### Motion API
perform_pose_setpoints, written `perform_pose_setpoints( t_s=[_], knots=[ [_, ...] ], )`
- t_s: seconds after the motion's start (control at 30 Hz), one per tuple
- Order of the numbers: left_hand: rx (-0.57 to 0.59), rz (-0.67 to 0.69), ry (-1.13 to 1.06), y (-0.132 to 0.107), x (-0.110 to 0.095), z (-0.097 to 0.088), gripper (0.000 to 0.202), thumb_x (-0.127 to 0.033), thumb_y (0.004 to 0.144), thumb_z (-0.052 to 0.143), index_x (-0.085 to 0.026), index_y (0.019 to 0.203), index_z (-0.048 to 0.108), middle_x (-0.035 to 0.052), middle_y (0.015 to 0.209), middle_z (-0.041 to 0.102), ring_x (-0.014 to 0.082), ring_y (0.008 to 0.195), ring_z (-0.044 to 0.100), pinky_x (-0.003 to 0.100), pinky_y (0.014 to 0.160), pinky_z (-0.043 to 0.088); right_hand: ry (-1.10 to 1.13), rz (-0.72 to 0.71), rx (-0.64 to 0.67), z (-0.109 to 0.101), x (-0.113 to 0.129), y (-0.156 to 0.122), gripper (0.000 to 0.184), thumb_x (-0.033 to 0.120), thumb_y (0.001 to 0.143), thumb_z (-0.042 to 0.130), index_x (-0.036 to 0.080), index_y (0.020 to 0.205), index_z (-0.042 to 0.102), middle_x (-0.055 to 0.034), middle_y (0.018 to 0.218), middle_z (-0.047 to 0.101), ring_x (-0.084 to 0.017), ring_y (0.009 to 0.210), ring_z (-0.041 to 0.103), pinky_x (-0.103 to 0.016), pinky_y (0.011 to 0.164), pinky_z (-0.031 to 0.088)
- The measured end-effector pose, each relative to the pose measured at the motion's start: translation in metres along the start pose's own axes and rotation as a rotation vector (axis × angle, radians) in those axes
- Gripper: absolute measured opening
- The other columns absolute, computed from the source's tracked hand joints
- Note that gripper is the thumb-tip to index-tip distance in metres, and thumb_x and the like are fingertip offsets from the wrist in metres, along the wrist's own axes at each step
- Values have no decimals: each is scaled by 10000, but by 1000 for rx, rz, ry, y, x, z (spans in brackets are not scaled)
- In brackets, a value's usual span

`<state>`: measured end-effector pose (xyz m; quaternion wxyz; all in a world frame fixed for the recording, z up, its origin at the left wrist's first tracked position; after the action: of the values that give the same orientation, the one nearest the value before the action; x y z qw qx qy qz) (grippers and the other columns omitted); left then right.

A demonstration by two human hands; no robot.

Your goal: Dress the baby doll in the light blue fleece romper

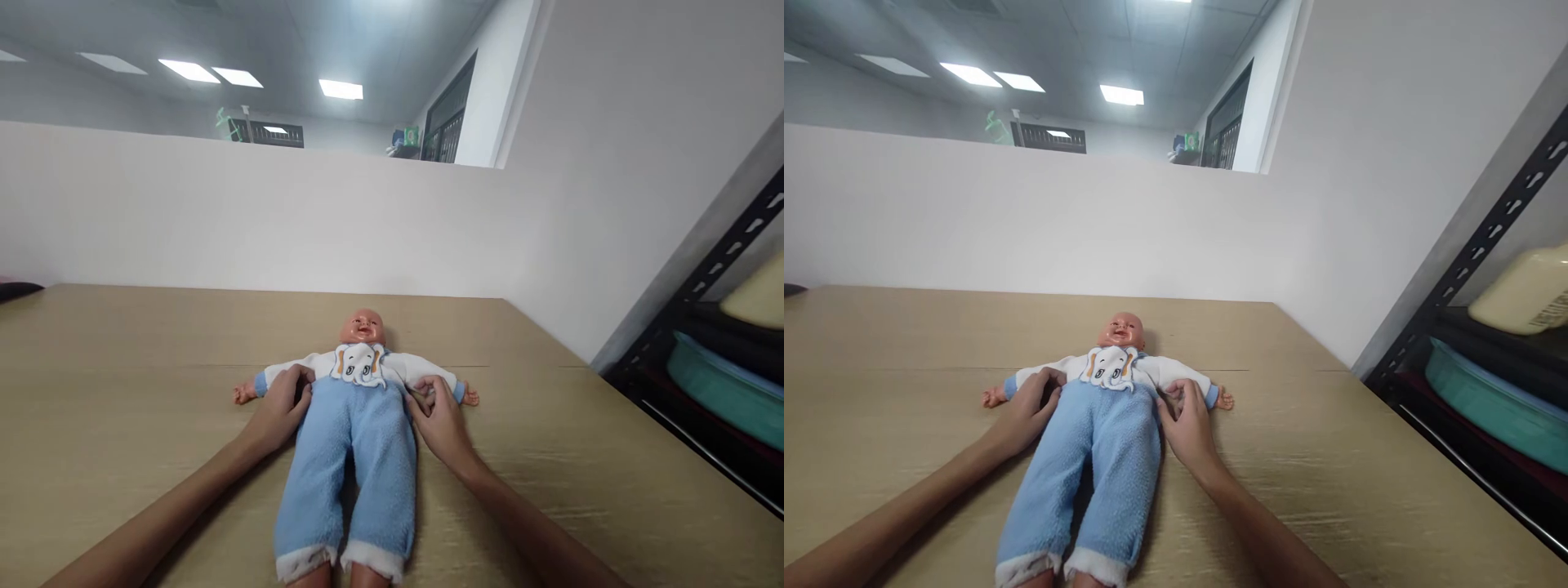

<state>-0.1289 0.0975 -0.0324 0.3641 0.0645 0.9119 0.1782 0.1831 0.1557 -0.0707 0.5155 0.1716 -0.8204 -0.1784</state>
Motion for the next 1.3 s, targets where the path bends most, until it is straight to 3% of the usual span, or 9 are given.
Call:
perform_pose_setpoints(
  t_s=[0.2, 0.33, 0.43, 0.53, 0.63, 0.87, 1.03, 1.17, 1.3],
  knots=[
    [-201, 192, 169, 38, -59, -3, 139, -297, 1011, 426, -224, 1037, 540, 112, 1072, 656, 318, 1074, 570, 478, 993, 463, -11, -229, -141, -13, 25, -10, 172, 259, 984, 538, 273, 870, 410, 47, 736, 378, -175, 641, 436, -305, 613, 402],
    [120, 503, 267, 66, -125, 39, 226, -361, 989, 577, -220, 1165, 586, 118, 1261, 664, 315, 1242, 548, 461, 1106, 421, -34, -507, -98, -17, 37, -22, 230, 132, 964, 531, 282, 879, 380, 50, 723, 416, -161, 605, 436, -296, 582, 374],
    [433, 577, 501, 86, -147, 91, 544, -374, 872, 737, -151, 1332, 550, 198, 1398, 619, 364, 1274, 556, 483, 1063, 458, -101, -725, -62, -21, 43, -31, 263, 61, 905, 546, 291, 935, 422, 42, 712, 504, -174, 610, 514, -307, 581, 397],
    [538, 574, 553, 104, -151, 130, 596, -226, 733, 828, -131, 1279, 608, 214, 1301, 693, 377, 1199, 636, 479, 1020, 493, -166, -873, -50, -25, 47, -36, 313, 46, 859, 549, 297, 1024, 462, 28, 720, 575, -194, 624, 578, -323, 576, 427],
    [540, 529, 523, 117, -152, 145, 469, -236, 720, 833, -133, 1148, 670, 216, 1148, 756, 407, 1065, 711, 497, 910, 545, -184, -917, -52, -29, 50, -38, 333, 57, 849, 549, 296, 1062, 459, 24, 717, 594, -199, 610, 585, -329, 561, 439],
    [336, 375, 266, 134, -168, 114, 475, -360, 860, 725, -139, 1261, 601, 168, 1126, 782, 339, 983, 756, 394, 770, 577, -78, -810, -21, -29, 46, -35, 315, 57, 854, 546, 301, 1022, 441, 26, 729, 574, -197, 631, 572, -323, 590, 449],
    [137, 295, -432, 144, -180, 73, 544, -489, 833, 775, -164, 1250, 646, 115, 1204, 767, 306, 1086, 707, 397, 916, 562, 65, -597, -70, -30, 43, -29, 241, 91, 908, 541, 297, 962, 427, 44, 730, 472, -169, 602, 492, -298, 571, 406],
    [-51, 52, -818, 143, -174, 45, 523, -594, 802, 787, -176, 1094, 668, 64, 952, 757, 277, 910, 699, 394, 845, 570, 121, -442, -95, -32, 42, -24, 172, 153, 960, 524, 286, 948, 416, 33, 775, 469, -166, 643, 482, -303, 605, 421],
    [-26, -205, -1149, 139, -155, 28, 543, -696, 839, 718, -187, 1020, 662, 52, 789, 710, 290, 829, 736, 417, 790, 621, 136, -327, -30, -30, 40, -20, 163, 178, 948, 561, 270, 1055, 481, 16, 840, 524, -173, 727, 534, -314, 681, 469]
  ],
)
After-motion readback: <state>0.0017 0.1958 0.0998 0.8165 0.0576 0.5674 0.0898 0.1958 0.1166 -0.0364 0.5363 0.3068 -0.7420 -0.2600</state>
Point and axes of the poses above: each hand's wrist, its own y-axis towards the middle knuckle, its own z-axis out of the palm, x = y × z, the point moved 2 cm from there along y, towards the middle knuckle
